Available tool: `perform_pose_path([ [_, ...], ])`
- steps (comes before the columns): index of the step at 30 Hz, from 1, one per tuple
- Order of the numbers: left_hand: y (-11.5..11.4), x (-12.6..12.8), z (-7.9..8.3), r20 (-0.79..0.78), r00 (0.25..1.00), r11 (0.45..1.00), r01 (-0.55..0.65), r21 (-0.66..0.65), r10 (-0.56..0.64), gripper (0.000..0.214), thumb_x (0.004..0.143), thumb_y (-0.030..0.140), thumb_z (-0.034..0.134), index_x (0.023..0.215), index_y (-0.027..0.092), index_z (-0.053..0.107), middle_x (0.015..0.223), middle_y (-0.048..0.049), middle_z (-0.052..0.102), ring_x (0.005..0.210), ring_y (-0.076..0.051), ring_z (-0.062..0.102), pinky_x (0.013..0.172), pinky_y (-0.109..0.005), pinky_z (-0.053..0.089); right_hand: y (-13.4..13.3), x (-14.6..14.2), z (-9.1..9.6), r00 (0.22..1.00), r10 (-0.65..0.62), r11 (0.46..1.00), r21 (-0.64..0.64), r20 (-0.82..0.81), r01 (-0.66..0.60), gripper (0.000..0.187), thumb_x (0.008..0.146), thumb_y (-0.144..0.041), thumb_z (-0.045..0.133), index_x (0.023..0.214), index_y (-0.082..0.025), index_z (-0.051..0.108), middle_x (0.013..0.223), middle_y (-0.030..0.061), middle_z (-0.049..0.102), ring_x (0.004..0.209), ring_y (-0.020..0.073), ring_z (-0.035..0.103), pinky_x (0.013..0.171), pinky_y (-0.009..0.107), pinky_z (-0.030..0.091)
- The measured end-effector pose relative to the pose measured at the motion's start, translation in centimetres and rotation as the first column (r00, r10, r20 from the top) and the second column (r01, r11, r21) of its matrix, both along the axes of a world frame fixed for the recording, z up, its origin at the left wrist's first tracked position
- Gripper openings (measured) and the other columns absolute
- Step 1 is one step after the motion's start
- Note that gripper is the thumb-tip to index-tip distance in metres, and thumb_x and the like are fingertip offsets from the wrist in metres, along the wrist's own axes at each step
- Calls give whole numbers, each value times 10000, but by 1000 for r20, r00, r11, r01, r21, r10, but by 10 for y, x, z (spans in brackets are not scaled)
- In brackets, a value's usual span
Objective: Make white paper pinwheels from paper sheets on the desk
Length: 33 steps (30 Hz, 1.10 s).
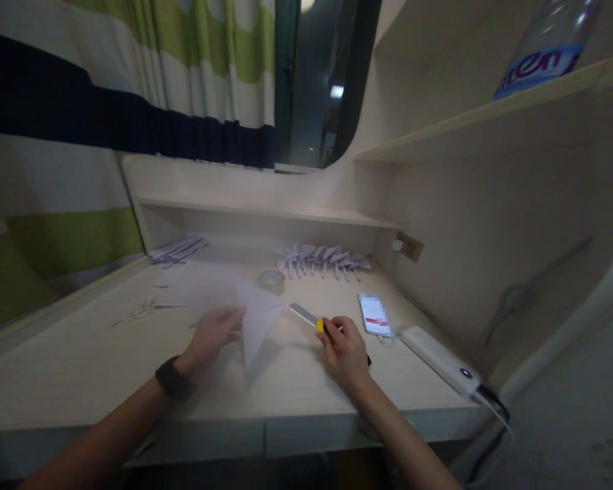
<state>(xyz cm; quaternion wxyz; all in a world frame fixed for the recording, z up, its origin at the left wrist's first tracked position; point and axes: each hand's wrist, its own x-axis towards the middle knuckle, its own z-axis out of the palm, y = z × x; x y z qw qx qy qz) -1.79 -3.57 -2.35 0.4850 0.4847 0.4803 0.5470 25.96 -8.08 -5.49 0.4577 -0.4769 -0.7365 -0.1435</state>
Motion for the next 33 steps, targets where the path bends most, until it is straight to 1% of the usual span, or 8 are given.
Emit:
perform_pose_path([
  [9, 2, 2, -6, 60, 998, 999, 21, -46, -18, 406, 621, 436, 731, 810, 82, 665, 786, -98, 665, 657, -171, 611, 559, -291, 533, -3, -4, 0, 994, 30, 998, -62, 107, -23, 259, 872, -218, 522, 1109, -176, 618, 935, 102, 553, 803, 195, 532, 678, 321, 470],
  [16, -7, 9, -10, 172, 977, 991, 131, -31, -124, 312, 597, 371, 773, 681, 121, 607, 676, -23, 637, 674, -147, 620, 746, -322, 541, 1, -5, -5, 959, 160, 972, -206, 232, -112, 286, 845, -194, 524, 1119, -178, 607, 965, 108, 563, 838, 203, 532, 709, 321, 460],
  [21, -23, 1, -22, -24, 966, 962, 255, -97, -258, 354, 665, 449, 711, 648, 157, 511, 635, -27, 637, 629, -160, 632, 644, -304, 513, 3, -7, -8, 934, 192, 950, -298, 302, -99, 227, 847, -202, 540, 1050, -192, 640, 931, 95, 568, 817, 196, 532, 685, 304, 439],
  [24, -41, -10, -23, -428, 829, 933, 335, -136, -360, 349, 773, 498, 571, 670, 182, 467, 564, -18, 614, 501, -163, 584, 495, -278, 436, 3, -9, -7, 928, 211, 936, -338, 308, -100, 187, 863, -224, 534, 1004, -196, 655, 882, 81, 570, 785, 186, 527, 672, 296, 427],
  [27, -51, -15, -14, -801, 576, 901, 417, 119, -161, 286, 828, 438, 514, 694, 185, 497, 616, -14, 603, 581, -176, 575, 556, -297, 424, 4, -10, -5, 926, 234, 924, -363, 297, -118, 187, 873, -234, 530, 996, -192, 663, 876, 80, 571, 788, 183, 525, 680, 293, 421],
  [30, -40, -10, -6, -915, 403, 705, 641, 302, 25, 227, 881, 374, 465, 924, 185, 584, 961, -77, 652, 945, -231, 584, 829, -380, 426, 5, -10, -2, 924, 257, 916, -376, 284, -139, 199, 874, -235, 531, 1011, -194, 670, 875, 77, 571, 793, 180, 527, 688, 288, 416],
  [32, -24, -5, -6, -949, 311, 564, 775, 285, 52, 307, 898, 394, 456, 1133, 230, 567, 1256, -75, 565, 1253, -274, 405, 1032, -462, 271, 7, -10, -1, 923, 265, 909, -390, 278, -144, 193, 875, -241, 534, 994, -198, 679, 868, 71, 570, 792, 175, 530, 694, 283, 412],
  [33, -15, -2, -9, -964, 262, 552, 797, 247, 53, 365, 910, 420, 433, 1223, 256, 526, 1358, -65, 491, 1326, -287, 309, 1069, -496, 197, 8, -9, -1, 923, 268, 906, -399, 275, -144, 187, 875, -248, 536, 980, -201, 684, 864, 68, 570, 788, 172, 531, 694, 280, 411],
])
